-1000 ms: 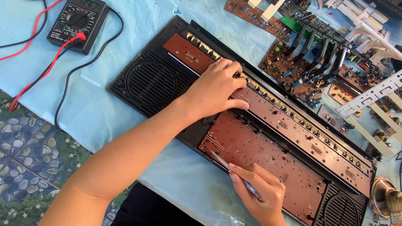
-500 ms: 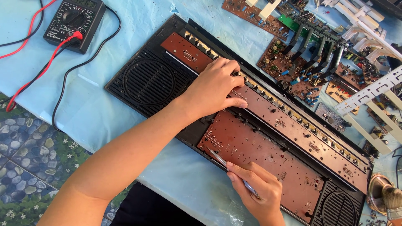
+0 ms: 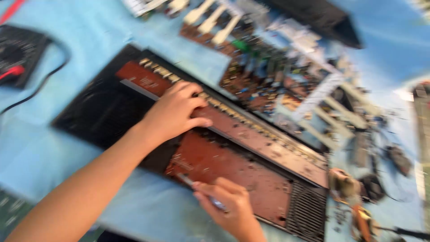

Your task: The person uses a screwdriver to remove screws from the back panel of a disassembled electronic device. They then use their fingers to lift and detach a circuit board from the device's chassis.

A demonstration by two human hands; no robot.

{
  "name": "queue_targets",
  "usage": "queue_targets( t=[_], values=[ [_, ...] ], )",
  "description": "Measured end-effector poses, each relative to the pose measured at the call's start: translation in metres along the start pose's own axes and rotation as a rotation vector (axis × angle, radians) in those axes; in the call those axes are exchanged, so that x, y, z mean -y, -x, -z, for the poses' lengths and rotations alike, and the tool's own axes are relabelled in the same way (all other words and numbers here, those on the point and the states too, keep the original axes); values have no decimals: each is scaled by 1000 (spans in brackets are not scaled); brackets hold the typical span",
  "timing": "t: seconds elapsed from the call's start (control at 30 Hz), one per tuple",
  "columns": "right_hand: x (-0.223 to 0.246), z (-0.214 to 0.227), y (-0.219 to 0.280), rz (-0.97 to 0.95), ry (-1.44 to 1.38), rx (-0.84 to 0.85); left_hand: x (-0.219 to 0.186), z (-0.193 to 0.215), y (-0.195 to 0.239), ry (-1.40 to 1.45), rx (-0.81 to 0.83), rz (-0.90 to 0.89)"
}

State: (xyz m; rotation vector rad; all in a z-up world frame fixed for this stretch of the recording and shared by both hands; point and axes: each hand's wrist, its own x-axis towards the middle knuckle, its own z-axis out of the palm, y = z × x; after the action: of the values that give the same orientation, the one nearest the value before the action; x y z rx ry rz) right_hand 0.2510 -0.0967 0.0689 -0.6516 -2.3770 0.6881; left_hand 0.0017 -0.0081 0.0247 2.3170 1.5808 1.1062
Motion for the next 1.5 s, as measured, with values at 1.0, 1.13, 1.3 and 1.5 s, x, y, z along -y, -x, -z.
queue_targets(
  t=[1.0,1.13,1.3,1.5],
  values=[
    [29,41,-37,-355,-280,93,-16,12,-5,-66,276,346],
    [21,46,-44,-630,-552,-112,-14,11,-5,-64,273,349],
    [-5,33,-52,-455,-731,-367,-11,9,-4,-58,266,339],
    [-17,8,-83,-330,-532,-447,-11,10,-6,-39,295,351]
  ],
)
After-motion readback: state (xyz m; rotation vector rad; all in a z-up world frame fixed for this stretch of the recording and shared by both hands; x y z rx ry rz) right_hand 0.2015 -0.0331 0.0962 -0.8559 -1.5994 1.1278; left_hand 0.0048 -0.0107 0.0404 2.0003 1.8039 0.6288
